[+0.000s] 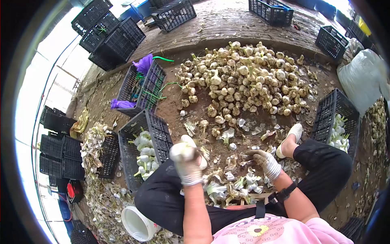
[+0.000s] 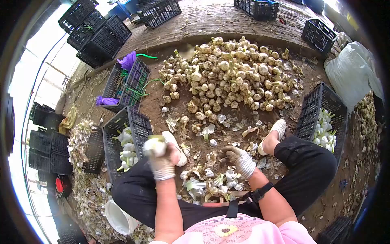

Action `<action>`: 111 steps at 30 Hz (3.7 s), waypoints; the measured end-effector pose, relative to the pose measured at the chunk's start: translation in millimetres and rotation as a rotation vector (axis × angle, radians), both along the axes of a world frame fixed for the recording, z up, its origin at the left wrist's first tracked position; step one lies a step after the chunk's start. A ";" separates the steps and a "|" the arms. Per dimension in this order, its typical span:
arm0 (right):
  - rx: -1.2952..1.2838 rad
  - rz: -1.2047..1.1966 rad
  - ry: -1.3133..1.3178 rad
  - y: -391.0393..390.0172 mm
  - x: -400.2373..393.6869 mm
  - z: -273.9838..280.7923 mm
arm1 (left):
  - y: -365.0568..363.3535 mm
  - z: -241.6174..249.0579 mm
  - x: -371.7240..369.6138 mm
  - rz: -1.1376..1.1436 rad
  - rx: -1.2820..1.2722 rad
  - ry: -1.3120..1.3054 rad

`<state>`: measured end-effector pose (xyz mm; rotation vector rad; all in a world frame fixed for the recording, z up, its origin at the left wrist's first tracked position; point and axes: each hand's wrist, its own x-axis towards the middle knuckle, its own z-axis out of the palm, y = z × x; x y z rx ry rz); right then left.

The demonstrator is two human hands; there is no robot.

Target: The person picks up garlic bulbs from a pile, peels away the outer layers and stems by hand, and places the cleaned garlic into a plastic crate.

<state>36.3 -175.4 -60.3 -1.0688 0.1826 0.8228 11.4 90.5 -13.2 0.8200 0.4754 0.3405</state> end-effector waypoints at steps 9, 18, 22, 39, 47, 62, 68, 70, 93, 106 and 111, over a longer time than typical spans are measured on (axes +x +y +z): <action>-0.093 0.060 0.007 6.3 0.7 -29.5 | 1.7 -68.0 75.7 0.179 0.140 0.340; -0.178 -0.102 0.276 -14.1 23.1 -75.0 | 24.4 -195.6 375.3 -0.188 1.088 0.670; -0.168 -0.231 0.422 -23.3 30.4 -85.5 | -5.5 -193.4 436.5 -0.223 1.174 0.973; -0.023 -0.389 0.017 -12.3 29.3 -33.1 | -98.2 -80.2 54.3 -0.557 1.405 0.076; -0.091 -0.292 -0.047 3.0 18.1 6.9 | -126.3 -20.1 5.5 -0.478 1.691 -0.039; 0.349 -0.275 0.063 -6.1 -7.0 18.9 | -87.9 -15.5 -7.1 -0.791 0.369 -0.054; 0.322 -0.297 0.020 -13.8 -7.5 22.2 | -93.8 -20.8 -4.3 -0.756 -0.016 0.111; 0.060 -0.266 -0.045 -20.5 -1.5 32.6 | -97.4 -13.6 -3.8 -0.746 0.249 0.153; -0.069 -0.180 -0.225 -5.2 -13.9 22.0 | -138.4 -23.1 -2.8 -0.532 0.213 0.187; -0.051 0.003 -0.273 5.3 -18.4 13.8 | -105.7 -37.6 -6.3 -0.187 0.214 0.014; 0.112 -0.239 -0.188 -3.9 -6.2 14.6 | -127.8 -11.7 -12.5 -0.510 0.500 -0.152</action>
